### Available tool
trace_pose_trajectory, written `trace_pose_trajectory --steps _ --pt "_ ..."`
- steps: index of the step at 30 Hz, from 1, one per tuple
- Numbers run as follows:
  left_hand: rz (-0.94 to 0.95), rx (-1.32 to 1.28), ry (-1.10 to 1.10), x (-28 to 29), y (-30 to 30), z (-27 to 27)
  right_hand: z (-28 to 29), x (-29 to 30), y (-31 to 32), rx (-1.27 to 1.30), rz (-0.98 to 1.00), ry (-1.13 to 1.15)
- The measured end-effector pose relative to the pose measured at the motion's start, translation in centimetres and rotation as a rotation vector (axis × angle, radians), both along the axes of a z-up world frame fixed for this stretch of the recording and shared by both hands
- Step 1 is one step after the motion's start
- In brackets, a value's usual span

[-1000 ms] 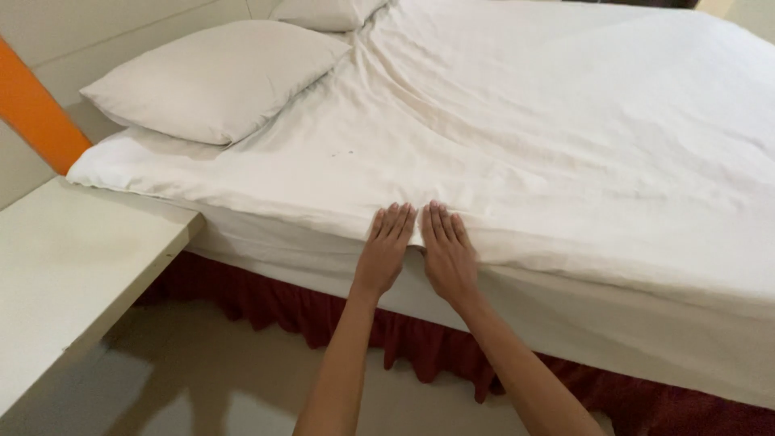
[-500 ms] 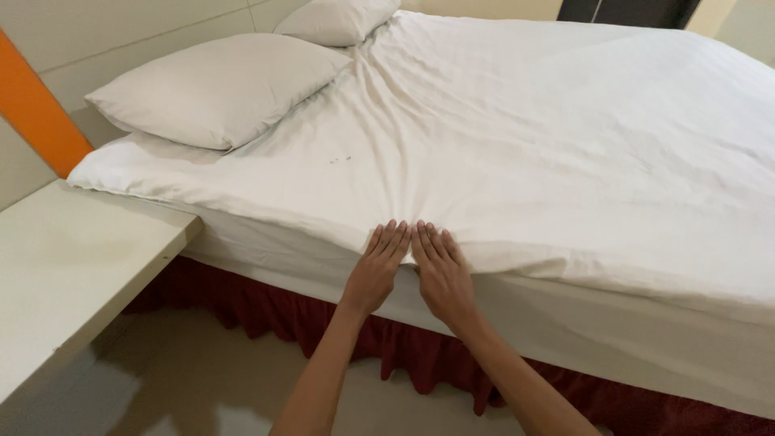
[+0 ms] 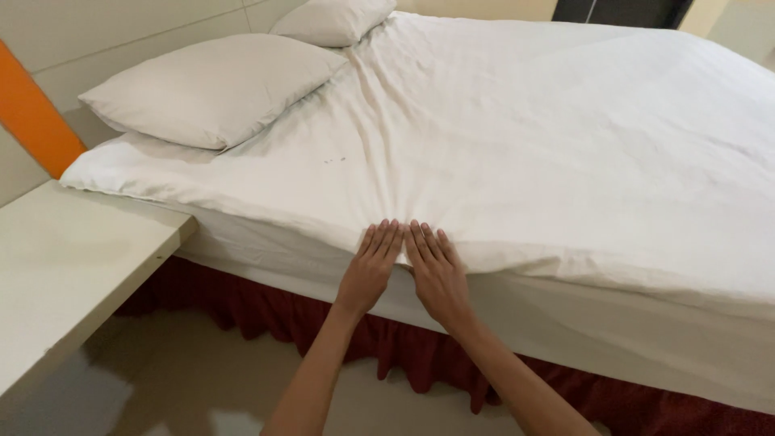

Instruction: The person smooths and tucks a white bedsheet onto a mattress. They start at the head of the bed, moving along the sides to the foot, and then return to the head to finish tucking the corners.

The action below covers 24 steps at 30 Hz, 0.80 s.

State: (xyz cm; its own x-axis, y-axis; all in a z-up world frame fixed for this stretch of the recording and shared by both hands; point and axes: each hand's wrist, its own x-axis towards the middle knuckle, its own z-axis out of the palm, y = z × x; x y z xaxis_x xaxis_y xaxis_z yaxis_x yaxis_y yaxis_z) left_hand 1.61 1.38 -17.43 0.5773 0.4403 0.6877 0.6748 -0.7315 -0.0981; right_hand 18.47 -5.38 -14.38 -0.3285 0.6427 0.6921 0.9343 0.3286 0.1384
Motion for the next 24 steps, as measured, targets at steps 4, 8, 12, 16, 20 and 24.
trace_pose_trajectory --steps 4,8,12,16,20,24 --pt "0.063 0.026 0.058 0.4 0.2 2.3 0.6 0.7 0.6 0.033 -0.054 -0.031" --pt "0.08 0.03 -0.035 1.4 0.7 3.6 2.1 0.8 0.4 0.039 -0.047 0.033" --pt "0.094 -0.02 -0.172 2.7 0.9 5.0 1.1 1.0 -0.6 0.119 -0.046 -0.067" --pt "0.107 -0.03 -0.223 3.7 0.7 5.3 -2.0 1.4 -1.4 0.116 0.063 -0.055" --pt "0.164 0.029 -0.228 4.2 1.2 4.2 -3.1 2.9 0.2 0.075 0.067 0.083" --pt "0.116 0.114 -0.248 4.7 0.8 3.2 0.9 2.9 -0.3 0.086 0.07 0.119"
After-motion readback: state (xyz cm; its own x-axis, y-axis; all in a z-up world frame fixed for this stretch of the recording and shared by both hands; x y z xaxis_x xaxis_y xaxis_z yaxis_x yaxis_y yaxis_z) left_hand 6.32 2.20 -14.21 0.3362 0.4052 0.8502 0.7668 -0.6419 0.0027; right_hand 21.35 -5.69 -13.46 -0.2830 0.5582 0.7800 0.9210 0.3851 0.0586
